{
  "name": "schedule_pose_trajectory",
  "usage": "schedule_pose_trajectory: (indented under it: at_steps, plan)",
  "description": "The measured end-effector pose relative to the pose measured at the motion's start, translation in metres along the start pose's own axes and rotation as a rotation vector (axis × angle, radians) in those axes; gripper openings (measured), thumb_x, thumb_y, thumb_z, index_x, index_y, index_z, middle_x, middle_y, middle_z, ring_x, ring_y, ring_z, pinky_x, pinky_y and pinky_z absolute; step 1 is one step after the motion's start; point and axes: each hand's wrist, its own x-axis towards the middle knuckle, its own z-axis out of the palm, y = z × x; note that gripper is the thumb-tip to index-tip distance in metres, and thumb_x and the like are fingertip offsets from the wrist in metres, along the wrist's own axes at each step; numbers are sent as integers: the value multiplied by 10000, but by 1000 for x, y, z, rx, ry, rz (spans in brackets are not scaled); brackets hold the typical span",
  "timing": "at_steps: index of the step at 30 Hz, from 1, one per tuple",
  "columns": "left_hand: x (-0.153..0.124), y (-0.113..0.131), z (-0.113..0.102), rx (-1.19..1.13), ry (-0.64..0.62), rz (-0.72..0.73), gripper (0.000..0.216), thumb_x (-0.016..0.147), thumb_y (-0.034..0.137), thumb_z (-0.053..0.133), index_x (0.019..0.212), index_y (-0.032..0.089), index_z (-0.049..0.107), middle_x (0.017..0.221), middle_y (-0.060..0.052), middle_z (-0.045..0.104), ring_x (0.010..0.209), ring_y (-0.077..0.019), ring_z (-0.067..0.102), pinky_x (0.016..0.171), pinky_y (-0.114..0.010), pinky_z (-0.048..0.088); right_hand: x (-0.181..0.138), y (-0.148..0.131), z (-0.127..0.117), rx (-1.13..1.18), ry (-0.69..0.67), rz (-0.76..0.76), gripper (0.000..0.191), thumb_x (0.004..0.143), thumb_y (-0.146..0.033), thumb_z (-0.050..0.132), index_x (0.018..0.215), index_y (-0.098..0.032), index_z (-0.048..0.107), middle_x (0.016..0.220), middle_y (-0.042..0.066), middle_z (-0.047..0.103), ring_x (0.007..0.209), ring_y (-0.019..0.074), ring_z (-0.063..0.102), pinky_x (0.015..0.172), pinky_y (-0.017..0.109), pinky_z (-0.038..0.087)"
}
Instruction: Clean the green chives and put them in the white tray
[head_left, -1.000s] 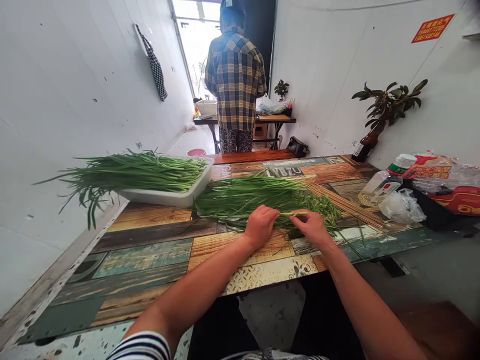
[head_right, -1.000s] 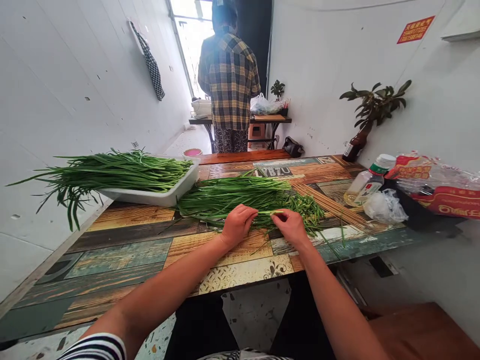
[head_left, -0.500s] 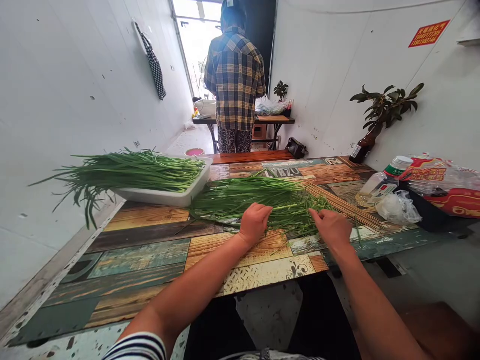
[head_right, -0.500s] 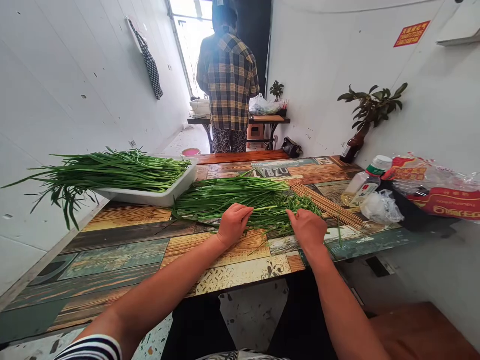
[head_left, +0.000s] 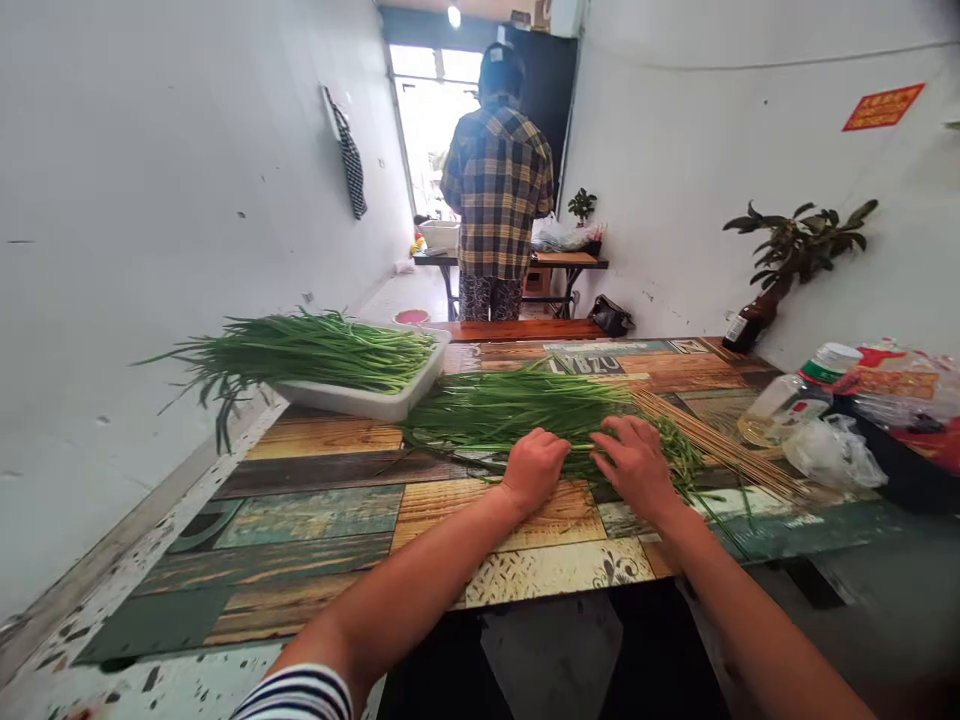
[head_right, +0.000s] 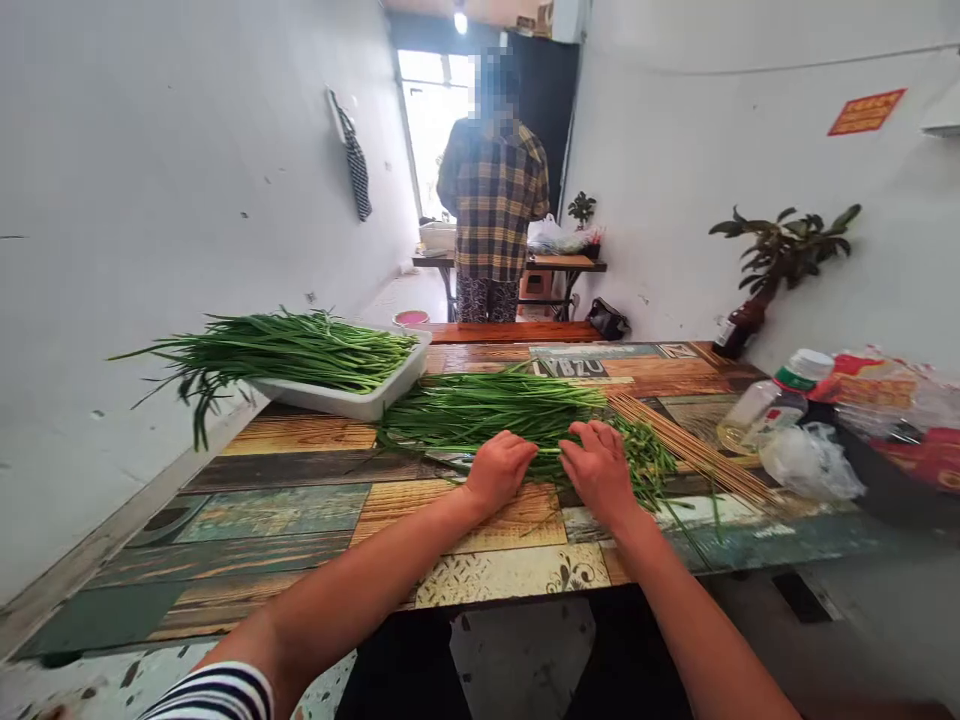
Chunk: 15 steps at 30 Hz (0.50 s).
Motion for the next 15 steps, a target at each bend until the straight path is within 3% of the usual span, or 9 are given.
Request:
schedule_pose_trajectory:
  at_steps: [9, 15]
  plan:
    - [5, 1, 5, 53, -36, 10, 215, 927, 226, 431, 906, 185, 640, 789, -56, 610, 807, -175, 530, 753, -301, 431, -7, 40, 24, 247, -68, -80, 198, 879, -379, 550, 920, -309, 730, 1093, 7, 650, 1047, 244, 504, 931, 433, 384]
    - [8, 2, 4, 62, -3, 84, 207, 922, 206, 423, 919, 187, 629, 804, -40, 610, 797, -169, 518, 756, -303, 419, -12, 54, 26, 489, -164, 66, 253, 870, -459, 528, 959, -319, 719, 1140, 0, 649, 1074, 263, 543, 912, 464, 425]
